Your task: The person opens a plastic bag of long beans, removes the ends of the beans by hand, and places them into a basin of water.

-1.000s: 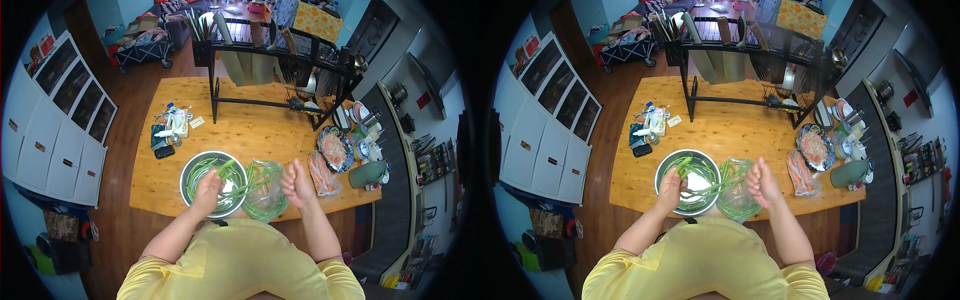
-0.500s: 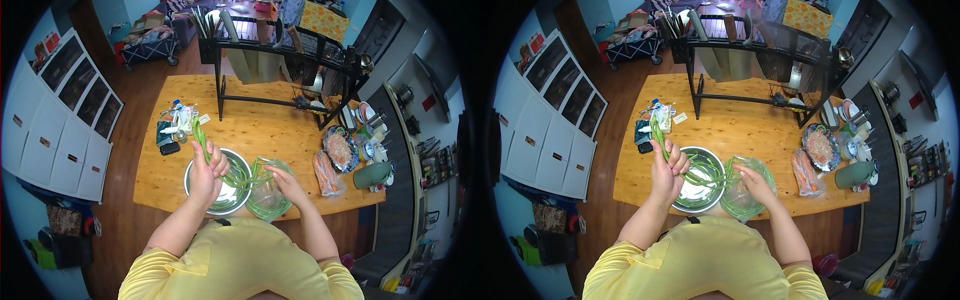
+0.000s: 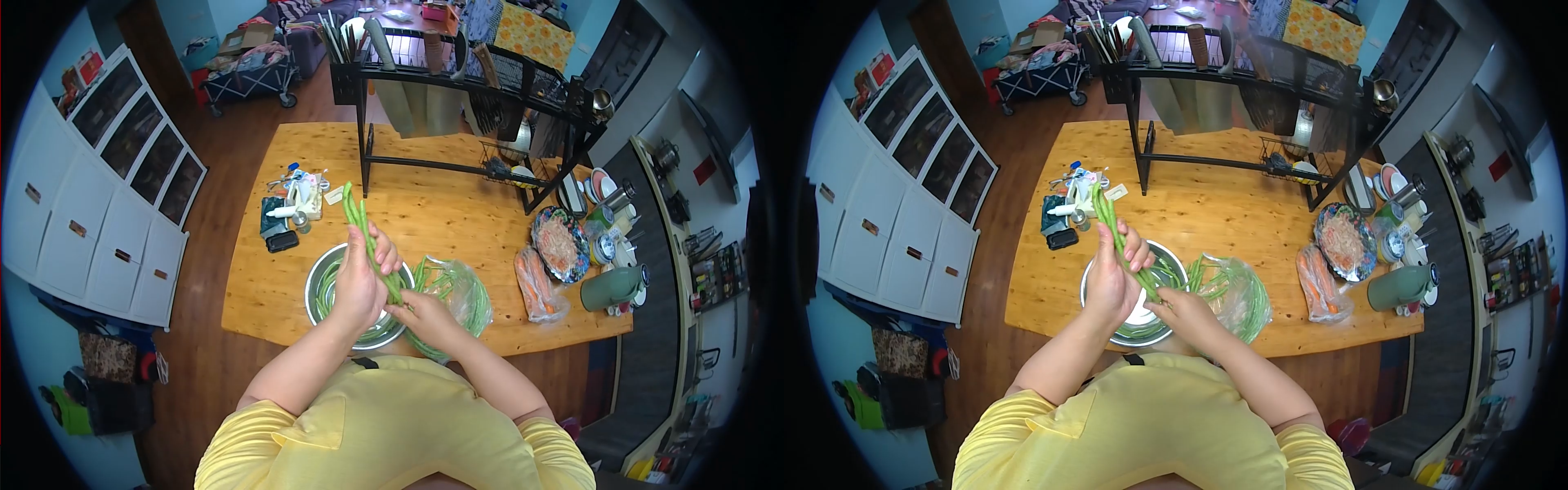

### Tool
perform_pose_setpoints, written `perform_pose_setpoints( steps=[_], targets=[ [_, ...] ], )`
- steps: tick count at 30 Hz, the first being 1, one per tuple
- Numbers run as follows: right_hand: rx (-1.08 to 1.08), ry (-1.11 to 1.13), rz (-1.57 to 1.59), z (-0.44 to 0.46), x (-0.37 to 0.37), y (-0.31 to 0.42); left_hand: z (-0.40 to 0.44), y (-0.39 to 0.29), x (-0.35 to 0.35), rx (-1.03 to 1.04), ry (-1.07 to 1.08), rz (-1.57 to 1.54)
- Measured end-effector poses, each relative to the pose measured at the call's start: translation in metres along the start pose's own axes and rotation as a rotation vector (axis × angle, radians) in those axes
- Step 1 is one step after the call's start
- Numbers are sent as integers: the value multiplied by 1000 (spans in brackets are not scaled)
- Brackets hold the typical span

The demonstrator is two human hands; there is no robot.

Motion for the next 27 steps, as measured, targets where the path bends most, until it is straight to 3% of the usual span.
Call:
perform_pose_setpoints(
  steps=[5,8,9,10,12,15,18,19,22,27],
  targets=[
    [-96,-38,345,-2,-20,18,13,-1,-10,88,261,266],
    [-66,88,492,1,-50,43,3,26,-52,-54,675,393],
    [-12,160,593,4,-56,48,-3,53,-84,-155,797,624],
    [43,234,696,5,-61,53,-20,56,-82,-185,710,917],
    [30,204,709,15,-65,61,-36,57,-50,-250,813,885],
    [0,171,681,31,-67,56,-41,78,-66,-460,406,539],
    [-37,139,530,34,-67,35,-34,76,-70,-345,174,281],
    [9,269,492,29,-68,27,-32,69,-64,-367,114,112],
    [-149,387,173,20,-40,-19,-23,57,-61,-384,17,-175],
    [-55,561,-7,1,-9,-45,-19,55,-54,-305,-105,-329]
  ],
)
Point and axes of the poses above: each hand's wrist, its own z-axis towards the middle knuckle, its own x-axis out of the palm, y = z × x, the point moved 4 cm from there along z, towards the middle knuckle, and after that the axes turned 4 degrees about x, right-handed, at the moved point
